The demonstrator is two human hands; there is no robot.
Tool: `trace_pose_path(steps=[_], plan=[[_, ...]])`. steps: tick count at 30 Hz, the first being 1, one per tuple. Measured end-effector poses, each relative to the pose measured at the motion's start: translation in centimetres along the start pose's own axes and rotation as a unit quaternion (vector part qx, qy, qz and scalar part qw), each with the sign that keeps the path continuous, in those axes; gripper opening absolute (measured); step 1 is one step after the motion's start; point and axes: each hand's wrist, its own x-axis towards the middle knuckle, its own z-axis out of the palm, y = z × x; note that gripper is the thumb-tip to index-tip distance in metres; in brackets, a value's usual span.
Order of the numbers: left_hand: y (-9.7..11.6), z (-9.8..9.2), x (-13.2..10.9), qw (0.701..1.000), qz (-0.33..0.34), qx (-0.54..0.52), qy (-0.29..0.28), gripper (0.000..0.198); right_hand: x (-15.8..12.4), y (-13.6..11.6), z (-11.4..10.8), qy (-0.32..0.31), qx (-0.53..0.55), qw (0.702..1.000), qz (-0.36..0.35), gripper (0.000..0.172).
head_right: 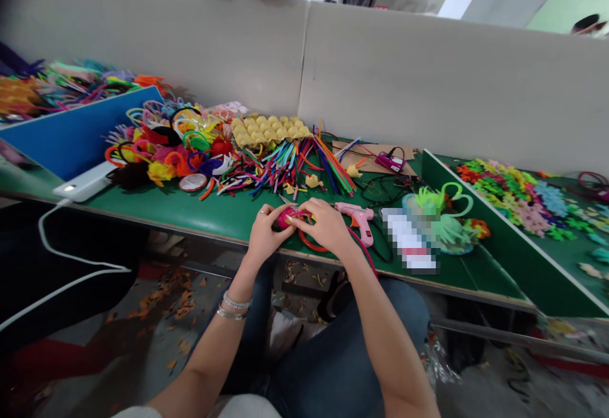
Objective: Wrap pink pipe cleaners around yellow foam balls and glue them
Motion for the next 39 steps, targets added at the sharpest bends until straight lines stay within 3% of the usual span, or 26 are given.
trace_pose_path(steps=[9, 13, 18, 25, 32, 39], plan=[[0.0, 0.2, -0.1, 1.000, -0.013, -0.023, 0.014, 0.059, 0.0, 0.3, 0.6, 0.011, -0.065, 0.998, -0.024, 0.025], [-0.4, 1.0, -0.4, 0.998, -0.026, -0.041, 0.043, 0.055, 0.0, 0.4, 0.9, 0.013, -0.086, 0.996, -0.018, 0.024], [-1.1, 1.8, -0.7, 0.998, -0.010, -0.005, 0.060, 0.049, 0.1, 0.5, 1.3, 0.017, -0.103, 0.995, 0.001, 0.027], [-1.0, 1.3, -0.6, 0.996, 0.031, 0.075, 0.044, 0.031, 0.0, 0.4, 1.2, 0.014, -0.092, 0.996, 0.014, 0.032], [-0.8, 1.3, -0.6, 0.990, 0.069, 0.113, 0.053, 0.033, 0.0, 0.2, 1.0, 0.010, -0.082, 0.996, 0.029, 0.031], [-0.8, 1.2, -0.5, 0.990, 0.106, 0.089, 0.035, 0.033, 0.0, 0.2, 0.8, 0.004, -0.085, 0.996, 0.036, 0.032]])
